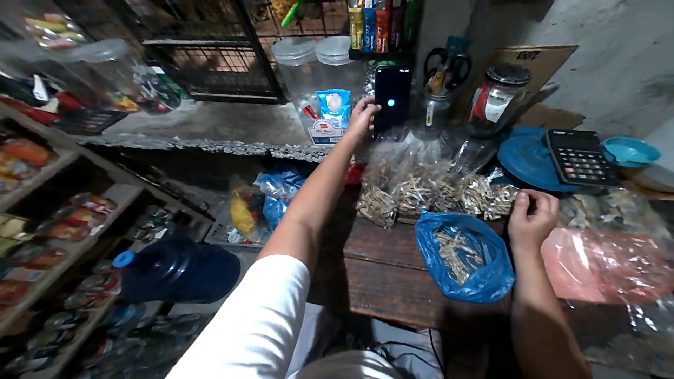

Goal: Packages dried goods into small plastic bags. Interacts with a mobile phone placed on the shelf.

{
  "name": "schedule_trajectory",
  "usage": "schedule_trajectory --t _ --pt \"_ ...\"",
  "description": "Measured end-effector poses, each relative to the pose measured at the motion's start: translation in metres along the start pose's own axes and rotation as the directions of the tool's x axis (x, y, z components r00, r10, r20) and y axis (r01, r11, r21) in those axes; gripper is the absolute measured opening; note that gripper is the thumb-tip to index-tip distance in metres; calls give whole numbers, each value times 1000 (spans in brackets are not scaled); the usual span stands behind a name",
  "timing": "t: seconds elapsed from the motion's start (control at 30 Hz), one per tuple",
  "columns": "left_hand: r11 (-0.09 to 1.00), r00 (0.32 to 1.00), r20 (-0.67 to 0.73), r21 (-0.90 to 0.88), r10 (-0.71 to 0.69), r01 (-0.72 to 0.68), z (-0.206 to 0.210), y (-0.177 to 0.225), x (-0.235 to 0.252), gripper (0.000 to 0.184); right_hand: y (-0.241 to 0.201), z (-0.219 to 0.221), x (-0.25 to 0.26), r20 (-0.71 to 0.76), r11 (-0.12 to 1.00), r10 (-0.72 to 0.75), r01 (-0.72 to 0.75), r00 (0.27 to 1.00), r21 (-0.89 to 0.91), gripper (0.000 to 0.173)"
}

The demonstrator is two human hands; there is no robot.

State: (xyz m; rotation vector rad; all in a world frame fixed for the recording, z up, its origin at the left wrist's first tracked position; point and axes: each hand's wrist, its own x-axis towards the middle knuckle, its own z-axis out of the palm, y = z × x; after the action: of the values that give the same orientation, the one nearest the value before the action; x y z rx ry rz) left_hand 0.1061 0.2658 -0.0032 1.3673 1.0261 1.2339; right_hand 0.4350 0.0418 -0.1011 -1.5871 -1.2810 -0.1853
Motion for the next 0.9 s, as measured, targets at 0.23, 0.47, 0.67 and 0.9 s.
schedule_trajectory --t 0.23,0.47,0.67,0.9 --pt "997 999 7 62 54 -54 2 14 1 41 -2 -2 0 25 1000 23 -23 999 20 37" --pt "998 998 -1 18 57 -57 2 11 8 36 -1 -1 0 11 999 28 -28 1000 20 36" --pt "998 999 -3 33 54 -54 3 10 10 36 1 0 0 10 1000 24 -24 1000 12 36" --pt "995 996 -10 36 93 -92 8 13 7 33 0 1 0 -3 999 22 -22 1000 26 37"
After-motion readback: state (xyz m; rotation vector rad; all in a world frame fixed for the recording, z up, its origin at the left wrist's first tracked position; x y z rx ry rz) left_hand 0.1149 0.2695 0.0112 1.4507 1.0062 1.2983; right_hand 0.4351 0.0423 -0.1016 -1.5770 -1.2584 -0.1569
